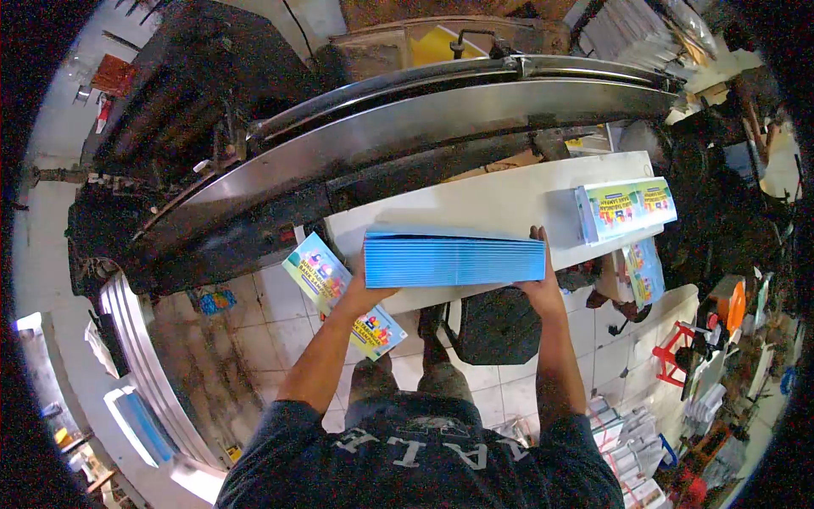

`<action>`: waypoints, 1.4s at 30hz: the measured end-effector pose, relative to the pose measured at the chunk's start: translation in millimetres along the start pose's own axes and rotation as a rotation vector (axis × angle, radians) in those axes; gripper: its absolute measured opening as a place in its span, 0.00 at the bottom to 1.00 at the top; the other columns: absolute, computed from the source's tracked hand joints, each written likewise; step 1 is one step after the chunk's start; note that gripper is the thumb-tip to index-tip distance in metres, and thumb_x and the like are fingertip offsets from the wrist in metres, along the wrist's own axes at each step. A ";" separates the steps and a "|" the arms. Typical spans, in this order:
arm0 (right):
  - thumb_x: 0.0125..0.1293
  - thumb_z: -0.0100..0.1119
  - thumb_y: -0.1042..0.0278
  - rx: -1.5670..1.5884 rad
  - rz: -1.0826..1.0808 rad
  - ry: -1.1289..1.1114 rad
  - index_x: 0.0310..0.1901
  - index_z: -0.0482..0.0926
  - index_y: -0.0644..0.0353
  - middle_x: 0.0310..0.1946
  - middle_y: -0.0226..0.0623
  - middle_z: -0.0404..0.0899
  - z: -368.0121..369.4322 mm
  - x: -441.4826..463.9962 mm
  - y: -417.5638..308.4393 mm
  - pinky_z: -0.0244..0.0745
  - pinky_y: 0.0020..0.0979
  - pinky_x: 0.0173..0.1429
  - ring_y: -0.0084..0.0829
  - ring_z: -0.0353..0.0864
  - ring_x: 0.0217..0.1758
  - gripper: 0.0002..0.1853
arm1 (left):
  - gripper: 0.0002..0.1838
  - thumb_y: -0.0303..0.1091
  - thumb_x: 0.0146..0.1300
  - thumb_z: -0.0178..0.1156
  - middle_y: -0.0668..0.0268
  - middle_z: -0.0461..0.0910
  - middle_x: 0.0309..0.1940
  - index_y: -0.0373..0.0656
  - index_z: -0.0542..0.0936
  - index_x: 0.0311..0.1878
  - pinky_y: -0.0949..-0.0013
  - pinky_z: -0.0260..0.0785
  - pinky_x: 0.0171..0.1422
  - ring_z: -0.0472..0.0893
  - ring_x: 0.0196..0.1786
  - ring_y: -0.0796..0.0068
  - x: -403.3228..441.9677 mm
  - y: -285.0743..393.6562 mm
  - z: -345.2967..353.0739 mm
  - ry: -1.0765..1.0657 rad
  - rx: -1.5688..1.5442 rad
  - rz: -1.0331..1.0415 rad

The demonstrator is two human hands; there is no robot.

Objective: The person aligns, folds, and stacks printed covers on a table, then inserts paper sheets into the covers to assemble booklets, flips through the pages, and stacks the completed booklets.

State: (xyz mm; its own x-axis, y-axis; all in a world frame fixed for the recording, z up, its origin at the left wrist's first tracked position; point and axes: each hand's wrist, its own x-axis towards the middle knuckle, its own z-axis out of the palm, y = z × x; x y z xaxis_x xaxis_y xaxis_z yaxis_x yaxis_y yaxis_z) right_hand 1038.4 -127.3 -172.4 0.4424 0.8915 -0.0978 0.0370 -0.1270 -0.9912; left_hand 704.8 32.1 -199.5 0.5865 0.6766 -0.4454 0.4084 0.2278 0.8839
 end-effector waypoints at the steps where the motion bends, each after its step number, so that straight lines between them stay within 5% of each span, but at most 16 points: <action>1: 0.51 0.70 0.76 0.002 -0.005 -0.003 0.75 0.50 0.61 0.71 0.44 0.61 -2.3 9.3 1.1 0.54 0.36 0.75 0.35 0.60 0.74 0.51 | 0.57 0.31 0.43 0.79 0.57 0.66 0.67 0.42 0.53 0.74 0.63 0.63 0.70 0.69 0.66 0.65 10.8 -15.5 -4.0 -0.065 -0.057 0.103; 9: 0.52 0.69 0.78 -0.203 0.146 -0.148 0.55 0.74 0.62 0.53 0.36 0.77 -20.2 30.5 1.2 0.68 0.34 0.65 0.28 0.75 0.57 0.26 | 0.46 0.30 0.41 0.79 0.57 0.69 0.60 0.44 0.63 0.64 0.64 0.66 0.66 0.72 0.63 0.60 47.3 2.1 -36.9 0.150 0.282 0.463; 10: 0.52 0.69 0.78 -0.204 0.147 -0.150 0.55 0.74 0.62 0.53 0.36 0.77 -18.1 31.6 6.3 0.68 0.34 0.65 0.28 0.75 0.57 0.26 | 0.42 0.29 0.41 0.79 0.57 0.71 0.57 0.44 0.65 0.61 0.64 0.67 0.65 0.74 0.61 0.61 51.9 -4.8 -38.2 0.142 0.322 0.502; 11: 0.53 0.67 0.80 -0.143 0.205 -0.080 0.55 0.73 0.62 0.52 0.35 0.78 -16.2 32.2 14.5 0.69 0.33 0.64 0.28 0.75 0.56 0.26 | 0.35 0.28 0.43 0.77 0.59 0.75 0.54 0.44 0.69 0.54 0.64 0.70 0.63 0.77 0.58 0.64 41.7 21.4 -33.5 0.060 0.169 0.208; 12: 0.54 0.65 0.83 -0.083 0.264 -0.009 0.56 0.73 0.62 0.50 0.35 0.79 -14.7 31.6 16.9 0.70 0.31 0.63 0.28 0.76 0.55 0.25 | 0.35 0.28 0.43 0.77 0.59 0.75 0.54 0.44 0.69 0.54 0.64 0.70 0.63 0.77 0.58 0.64 35.6 27.1 -29.9 0.060 0.164 0.204; 14: 0.55 0.64 0.85 -0.119 0.209 -0.029 0.59 0.71 0.62 0.53 0.36 0.78 -17.1 27.1 14.5 0.70 0.31 0.63 0.28 0.75 0.57 0.28 | 0.32 0.27 0.45 0.76 0.60 0.78 0.51 0.43 0.70 0.53 0.63 0.72 0.60 0.79 0.55 0.68 26.5 29.6 -22.7 0.208 0.224 0.065; 16: 0.55 0.63 0.86 -0.151 0.165 -0.043 0.62 0.69 0.62 0.56 0.37 0.76 -17.4 22.8 17.1 0.69 0.30 0.63 0.28 0.74 0.59 0.31 | 0.35 0.26 0.47 0.75 0.58 0.75 0.55 0.41 0.68 0.58 0.62 0.70 0.62 0.77 0.58 0.66 19.6 18.3 -12.1 0.214 0.076 0.178; 22: 0.56 0.64 0.82 -0.206 -0.007 -0.021 0.71 0.59 0.59 0.66 0.41 0.68 -3.2 12.3 28.1 0.67 0.32 0.65 0.30 0.70 0.63 0.40 | 0.44 0.26 0.50 0.74 0.55 0.71 0.61 0.37 0.60 0.69 0.61 0.66 0.67 0.73 0.63 0.60 3.1 27.5 11.9 0.362 0.389 0.346; 25: 0.58 0.64 0.79 -0.121 -0.015 0.061 0.68 0.63 0.61 0.58 0.38 0.74 0.8 15.7 16.6 0.67 0.32 0.65 0.30 0.73 0.59 0.35 | 0.42 0.28 0.50 0.75 0.55 0.72 0.58 0.37 0.63 0.67 0.60 0.66 0.65 0.74 0.60 0.59 7.0 18.8 11.5 0.359 0.209 0.378; 28: 0.59 0.64 0.77 -0.094 0.207 -0.014 0.63 0.68 0.63 0.50 0.35 0.78 -10.4 26.5 10.9 0.68 0.32 0.62 0.29 0.75 0.54 0.29 | 0.39 0.30 0.51 0.75 0.52 0.75 0.54 0.36 0.65 0.64 0.60 0.67 0.64 0.76 0.58 0.58 14.7 17.3 4.5 0.366 0.416 0.418; 30: 0.58 0.66 0.76 -0.146 0.272 -0.010 0.58 0.71 0.64 0.47 0.35 0.80 -11.6 25.2 3.2 0.70 0.31 0.59 0.27 0.76 0.52 0.25 | 0.34 0.35 0.53 0.74 0.49 0.77 0.52 0.35 0.68 0.60 0.60 0.68 0.62 0.77 0.57 0.56 9.5 30.8 2.7 0.320 0.228 0.078; 34: 0.57 0.68 0.72 -0.144 0.364 -0.035 0.58 0.71 0.66 0.45 0.34 0.80 -17.7 31.0 4.5 0.70 0.30 0.58 0.25 0.76 0.51 0.27 | 0.32 0.42 0.54 0.73 0.47 0.79 0.50 0.34 0.70 0.56 0.59 0.70 0.59 0.79 0.56 0.54 10.5 18.7 19.7 0.313 0.107 -0.026; 36: 0.57 0.70 0.66 -0.525 0.401 -0.022 0.60 0.70 0.68 0.51 0.45 0.78 -13.6 36.4 17.1 0.70 0.34 0.62 0.34 0.76 0.55 0.31 | 0.32 0.48 0.54 0.72 0.47 0.80 0.48 0.34 0.72 0.53 0.58 0.71 0.56 0.81 0.52 0.53 18.7 -8.3 24.9 0.303 0.132 -0.236; 37: 0.53 0.72 0.56 -0.943 0.189 0.204 0.60 0.70 0.65 0.60 0.55 0.72 1.3 31.7 10.9 0.75 0.44 0.57 0.51 0.78 0.55 0.36 | 0.32 0.48 0.54 0.72 0.47 0.80 0.48 0.34 0.72 0.53 0.58 0.71 0.56 0.81 0.52 0.53 16.6 -12.2 30.0 0.294 0.131 -0.236; 40: 0.52 0.69 0.55 -1.251 -0.189 0.157 0.65 0.64 0.66 0.69 0.56 0.61 77.4 39.7 -21.9 0.71 0.44 0.63 0.51 0.70 0.65 0.42 | 0.32 0.50 0.54 0.71 0.47 0.82 0.46 0.34 0.73 0.52 0.57 0.72 0.55 0.82 0.51 0.52 11.8 13.4 37.3 0.395 0.227 -0.261; 42: 0.62 0.59 0.47 -1.156 -0.261 -0.100 0.68 0.63 0.63 0.72 0.49 0.58 125.9 42.7 -10.0 0.55 0.54 0.71 0.46 0.58 0.74 0.38 | 0.31 0.49 0.54 0.71 0.48 0.82 0.45 0.34 0.74 0.51 0.56 0.72 0.54 0.82 0.50 0.51 12.5 23.6 41.1 0.412 0.301 -0.305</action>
State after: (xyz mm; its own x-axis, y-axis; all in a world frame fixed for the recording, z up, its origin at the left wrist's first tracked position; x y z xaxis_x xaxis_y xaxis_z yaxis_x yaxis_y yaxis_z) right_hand 944.1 -33.2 -177.9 0.2315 0.9721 0.0372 0.9246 -0.2079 -0.3193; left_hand 750.5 17.2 -190.1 0.1165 0.8413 -0.5278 0.7317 0.2867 0.6184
